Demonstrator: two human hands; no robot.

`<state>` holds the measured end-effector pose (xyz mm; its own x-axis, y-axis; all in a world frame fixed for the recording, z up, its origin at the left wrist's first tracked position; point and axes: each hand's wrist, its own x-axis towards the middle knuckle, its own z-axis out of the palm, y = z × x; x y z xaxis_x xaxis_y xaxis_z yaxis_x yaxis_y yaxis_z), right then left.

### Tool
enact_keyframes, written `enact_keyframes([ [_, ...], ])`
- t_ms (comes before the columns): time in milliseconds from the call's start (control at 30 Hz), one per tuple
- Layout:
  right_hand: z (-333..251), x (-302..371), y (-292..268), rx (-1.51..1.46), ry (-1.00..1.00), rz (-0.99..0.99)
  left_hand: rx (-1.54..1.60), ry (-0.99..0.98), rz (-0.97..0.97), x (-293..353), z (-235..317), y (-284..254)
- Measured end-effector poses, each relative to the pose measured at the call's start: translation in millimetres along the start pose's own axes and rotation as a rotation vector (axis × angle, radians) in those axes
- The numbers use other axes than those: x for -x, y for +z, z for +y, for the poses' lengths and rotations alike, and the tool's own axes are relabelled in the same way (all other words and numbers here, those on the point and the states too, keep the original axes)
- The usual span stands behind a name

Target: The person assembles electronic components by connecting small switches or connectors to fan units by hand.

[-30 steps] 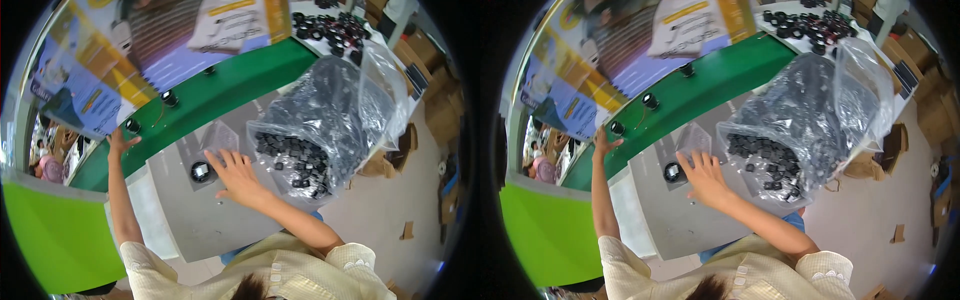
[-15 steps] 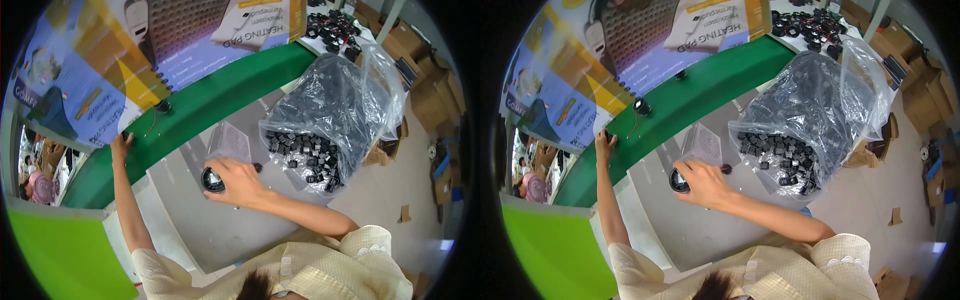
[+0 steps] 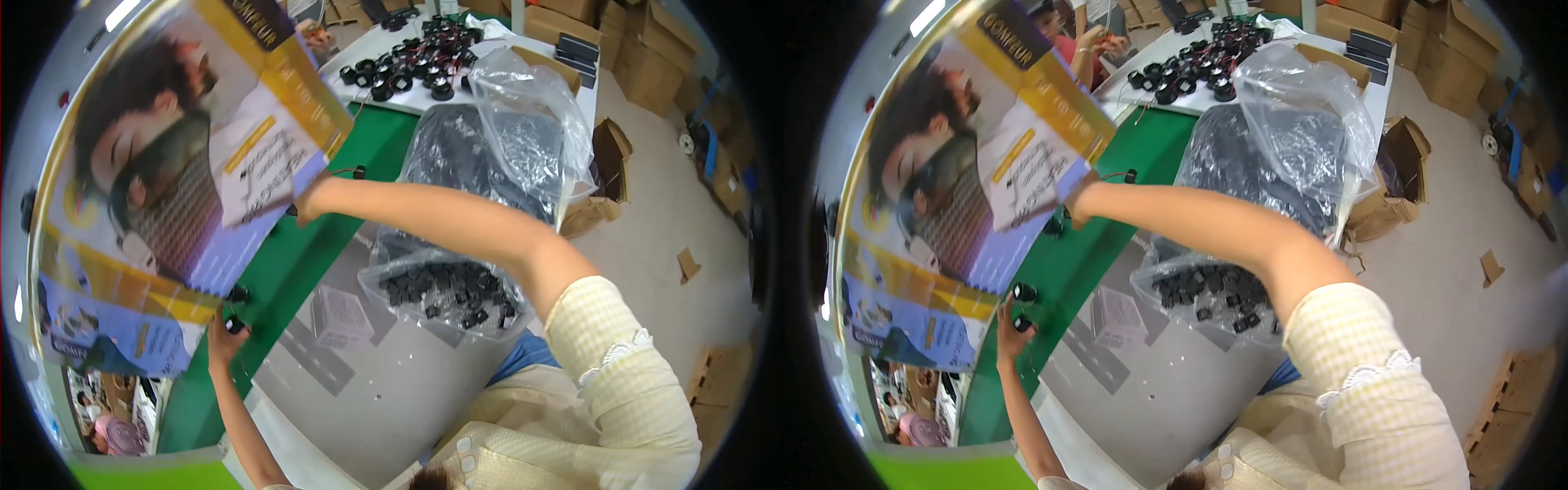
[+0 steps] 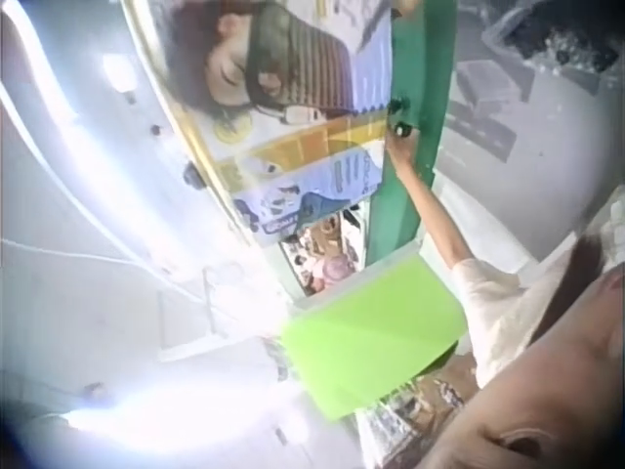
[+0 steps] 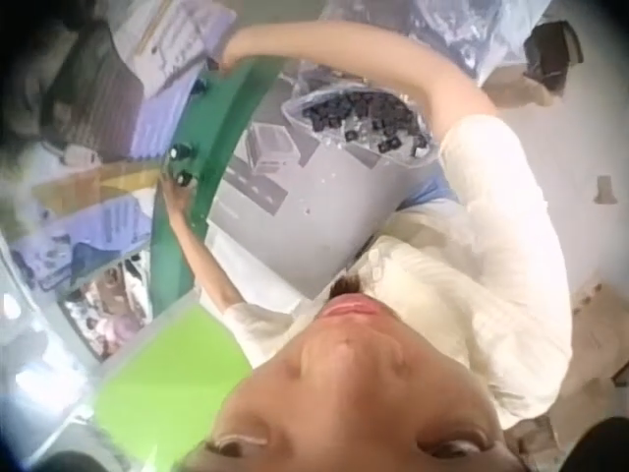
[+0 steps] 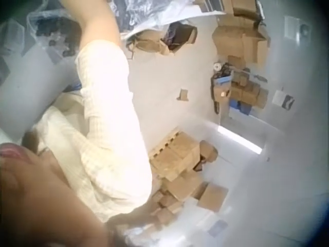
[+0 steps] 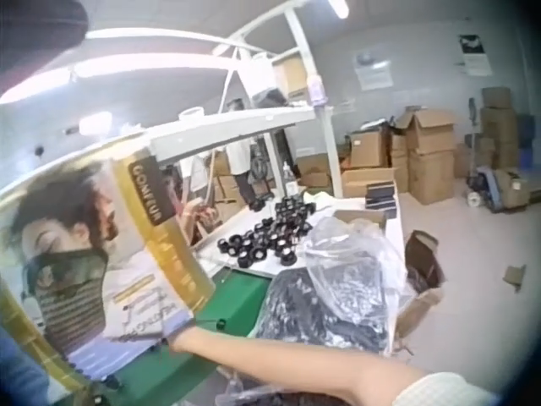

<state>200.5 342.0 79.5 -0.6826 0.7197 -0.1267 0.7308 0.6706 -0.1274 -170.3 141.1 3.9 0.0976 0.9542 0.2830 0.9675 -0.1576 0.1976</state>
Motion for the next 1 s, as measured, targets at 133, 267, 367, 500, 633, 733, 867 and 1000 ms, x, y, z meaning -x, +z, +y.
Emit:
enact_keyframes([
  [133,40,-47,12,-0.026,0.031,0.049,0.144,-0.215,-0.299,-11,-9,5],
  [267,81,-133,-8,-0.046,0.024,0.136,0.023,-0.590,-0.495,-23,31,-26],
  [367,192,-161,-51,-0.051,0.191,0.195,0.091,-0.355,-0.424,-73,20,35],
  [500,128,-210,15,-0.086,0.016,0.288,0.073,-0.552,-0.323,25,-80,12],
  [633,158,-243,7,-0.099,0.016,0.381,0.021,-0.429,-0.397,16,-93,26],
  [733,174,-251,19,-0.034,-0.030,0.416,-0.039,-0.340,-0.361,22,-112,32],
  [867,174,-254,19,-0.026,-0.057,0.477,-0.118,-0.610,-0.521,23,-105,15],
  [1000,184,-260,13,-0.085,-0.097,0.477,-0.230,-0.609,-0.488,39,-122,12],
])
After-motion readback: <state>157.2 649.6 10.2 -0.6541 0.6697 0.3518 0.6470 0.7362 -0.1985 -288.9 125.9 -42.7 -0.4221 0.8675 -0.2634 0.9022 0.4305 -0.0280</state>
